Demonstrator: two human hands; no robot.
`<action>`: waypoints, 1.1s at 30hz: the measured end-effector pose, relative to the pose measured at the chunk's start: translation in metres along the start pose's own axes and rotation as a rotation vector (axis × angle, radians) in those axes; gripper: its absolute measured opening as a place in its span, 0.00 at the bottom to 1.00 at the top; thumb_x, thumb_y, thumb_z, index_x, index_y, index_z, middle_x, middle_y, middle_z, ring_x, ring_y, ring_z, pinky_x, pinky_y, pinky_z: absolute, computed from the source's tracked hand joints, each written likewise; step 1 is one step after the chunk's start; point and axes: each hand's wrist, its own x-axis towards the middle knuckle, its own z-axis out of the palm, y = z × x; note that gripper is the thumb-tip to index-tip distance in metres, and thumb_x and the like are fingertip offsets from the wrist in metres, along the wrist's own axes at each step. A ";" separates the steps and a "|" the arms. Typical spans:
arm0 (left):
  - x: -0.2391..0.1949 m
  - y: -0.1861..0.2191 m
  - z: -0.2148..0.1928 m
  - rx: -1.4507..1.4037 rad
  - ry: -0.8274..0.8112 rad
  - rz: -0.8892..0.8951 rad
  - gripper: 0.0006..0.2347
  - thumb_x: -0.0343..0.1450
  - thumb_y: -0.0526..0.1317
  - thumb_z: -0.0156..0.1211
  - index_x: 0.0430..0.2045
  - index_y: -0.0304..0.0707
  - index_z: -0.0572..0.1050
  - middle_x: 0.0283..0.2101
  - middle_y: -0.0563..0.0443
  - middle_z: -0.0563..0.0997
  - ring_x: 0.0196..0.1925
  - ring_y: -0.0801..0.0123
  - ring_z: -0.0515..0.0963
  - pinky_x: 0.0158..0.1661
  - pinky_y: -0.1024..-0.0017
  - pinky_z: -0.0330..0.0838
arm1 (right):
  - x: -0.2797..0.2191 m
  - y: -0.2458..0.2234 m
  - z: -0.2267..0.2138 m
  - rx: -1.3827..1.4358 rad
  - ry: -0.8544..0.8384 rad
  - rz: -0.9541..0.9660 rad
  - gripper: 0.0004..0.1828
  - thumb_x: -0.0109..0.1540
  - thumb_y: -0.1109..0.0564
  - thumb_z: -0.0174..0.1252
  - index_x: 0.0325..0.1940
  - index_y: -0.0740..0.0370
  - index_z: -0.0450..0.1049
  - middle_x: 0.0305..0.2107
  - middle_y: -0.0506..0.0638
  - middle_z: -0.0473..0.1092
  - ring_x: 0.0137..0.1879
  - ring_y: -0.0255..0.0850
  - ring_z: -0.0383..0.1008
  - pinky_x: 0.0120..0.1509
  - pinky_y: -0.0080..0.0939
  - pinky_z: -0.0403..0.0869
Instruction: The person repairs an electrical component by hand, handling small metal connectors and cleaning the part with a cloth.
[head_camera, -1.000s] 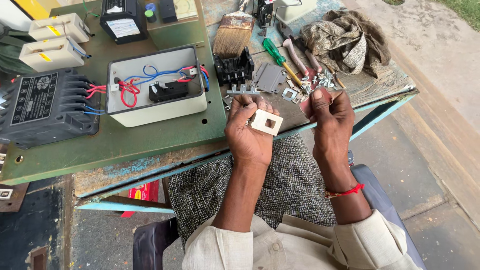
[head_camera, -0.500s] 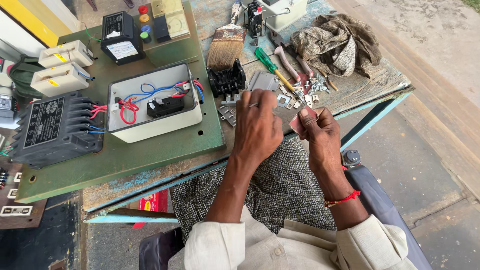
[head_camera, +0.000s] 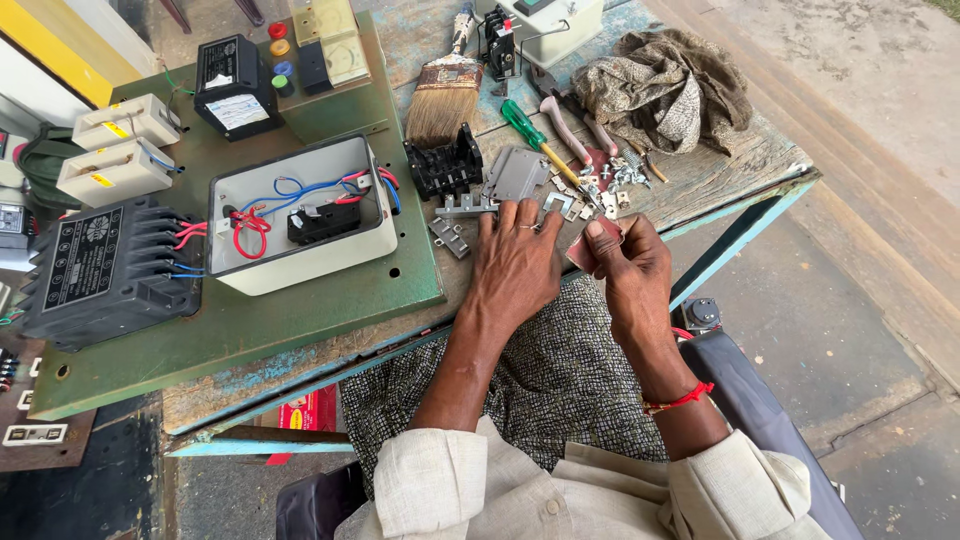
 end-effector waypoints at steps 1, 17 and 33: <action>0.000 0.001 0.000 -0.012 0.005 0.009 0.20 0.66 0.40 0.60 0.53 0.36 0.75 0.52 0.36 0.72 0.56 0.48 0.69 0.54 0.48 0.61 | 0.000 -0.002 -0.001 0.000 -0.001 -0.024 0.10 0.68 0.54 0.61 0.38 0.62 0.70 0.28 0.47 0.73 0.33 0.30 0.72 0.37 0.30 0.72; -0.027 -0.009 0.008 -0.037 0.118 0.017 0.14 0.67 0.32 0.61 0.47 0.36 0.79 0.60 0.31 0.71 0.71 0.39 0.64 0.70 0.37 0.48 | 0.025 0.000 0.035 -0.502 -0.024 -0.323 0.13 0.68 0.56 0.61 0.38 0.68 0.68 0.29 0.55 0.76 0.34 0.34 0.75 0.35 0.37 0.73; -0.039 -0.010 0.010 -0.097 0.220 -0.063 0.13 0.67 0.33 0.61 0.46 0.39 0.80 0.66 0.24 0.67 0.74 0.35 0.58 0.71 0.38 0.46 | 0.021 0.002 0.042 -0.835 -0.052 -0.596 0.08 0.65 0.56 0.60 0.45 0.61 0.78 0.39 0.54 0.77 0.39 0.52 0.79 0.41 0.50 0.75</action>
